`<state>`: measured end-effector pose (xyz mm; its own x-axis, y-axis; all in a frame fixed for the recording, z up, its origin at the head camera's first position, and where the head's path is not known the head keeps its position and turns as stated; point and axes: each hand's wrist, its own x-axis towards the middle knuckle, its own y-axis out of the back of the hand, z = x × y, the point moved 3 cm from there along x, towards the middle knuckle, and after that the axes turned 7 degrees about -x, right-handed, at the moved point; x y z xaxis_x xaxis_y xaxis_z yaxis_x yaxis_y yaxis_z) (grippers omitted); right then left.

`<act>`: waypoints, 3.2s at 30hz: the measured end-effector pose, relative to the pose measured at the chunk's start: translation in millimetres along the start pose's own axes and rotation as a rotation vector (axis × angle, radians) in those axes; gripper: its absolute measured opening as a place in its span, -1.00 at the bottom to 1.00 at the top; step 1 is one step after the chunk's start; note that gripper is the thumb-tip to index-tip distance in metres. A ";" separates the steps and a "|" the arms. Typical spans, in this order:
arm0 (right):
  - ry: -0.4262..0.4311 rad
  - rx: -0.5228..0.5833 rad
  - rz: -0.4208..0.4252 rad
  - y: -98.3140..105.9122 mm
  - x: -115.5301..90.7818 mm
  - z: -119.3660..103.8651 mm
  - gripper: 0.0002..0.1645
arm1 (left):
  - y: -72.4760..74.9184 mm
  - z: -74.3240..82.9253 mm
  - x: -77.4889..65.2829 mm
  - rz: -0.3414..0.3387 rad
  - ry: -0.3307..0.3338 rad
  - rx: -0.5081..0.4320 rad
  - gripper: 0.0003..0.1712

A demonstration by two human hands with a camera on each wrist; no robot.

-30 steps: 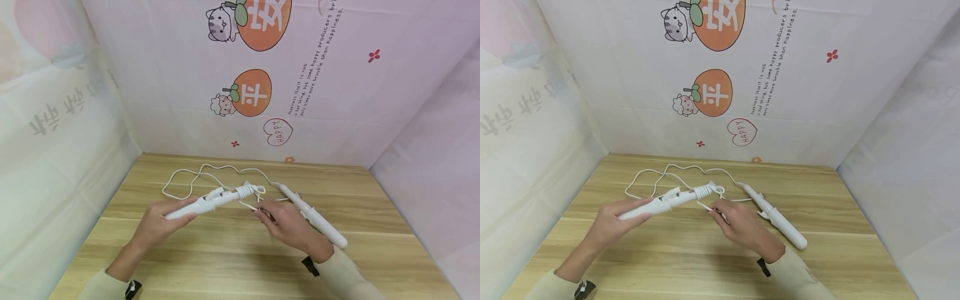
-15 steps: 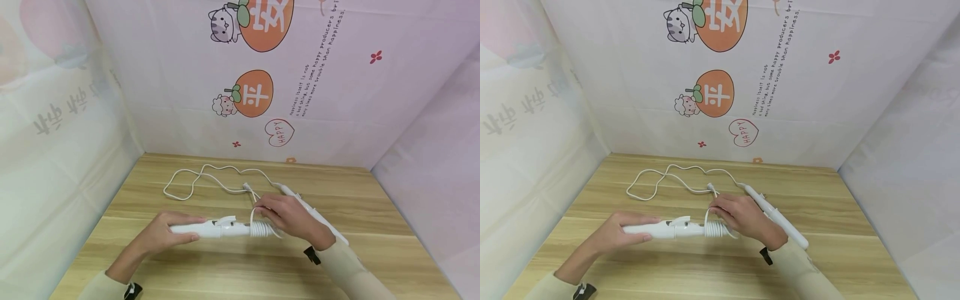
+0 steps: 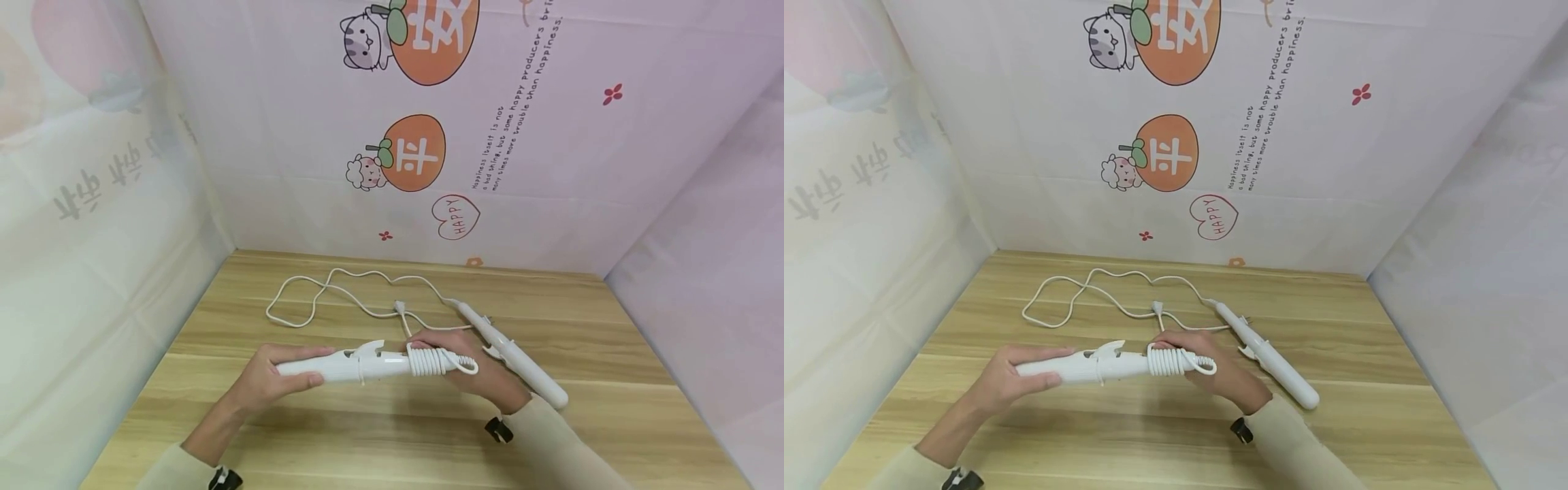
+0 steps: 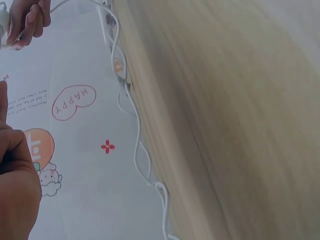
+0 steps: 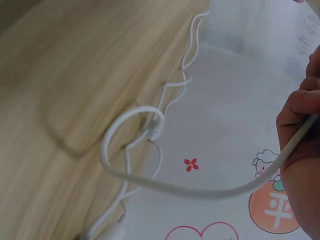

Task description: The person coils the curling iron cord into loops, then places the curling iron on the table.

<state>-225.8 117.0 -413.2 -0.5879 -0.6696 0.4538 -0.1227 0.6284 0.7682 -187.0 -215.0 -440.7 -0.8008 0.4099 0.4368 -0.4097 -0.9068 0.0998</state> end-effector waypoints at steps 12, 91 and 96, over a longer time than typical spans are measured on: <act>-0.183 0.348 -0.032 -25.4 -7.3 -4.6 -0.53 | -7.8 1.1 3.6 0.117 0.038 0.034 -0.56; -0.170 0.442 0.046 -25.7 -9.0 -5.5 -0.64 | -14.4 4.3 6.8 0.145 0.050 0.016 -0.55; -0.236 0.370 0.042 -29.6 -8.5 -5.2 -0.65 | -8.4 9.8 9.7 0.254 0.007 0.096 -0.55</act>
<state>-213.1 102.0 -437.4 -0.7596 -0.5588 0.3328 -0.3477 0.7813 0.5184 -187.1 -204.3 -428.5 -0.8757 0.1688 0.4524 -0.1527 -0.9856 0.0720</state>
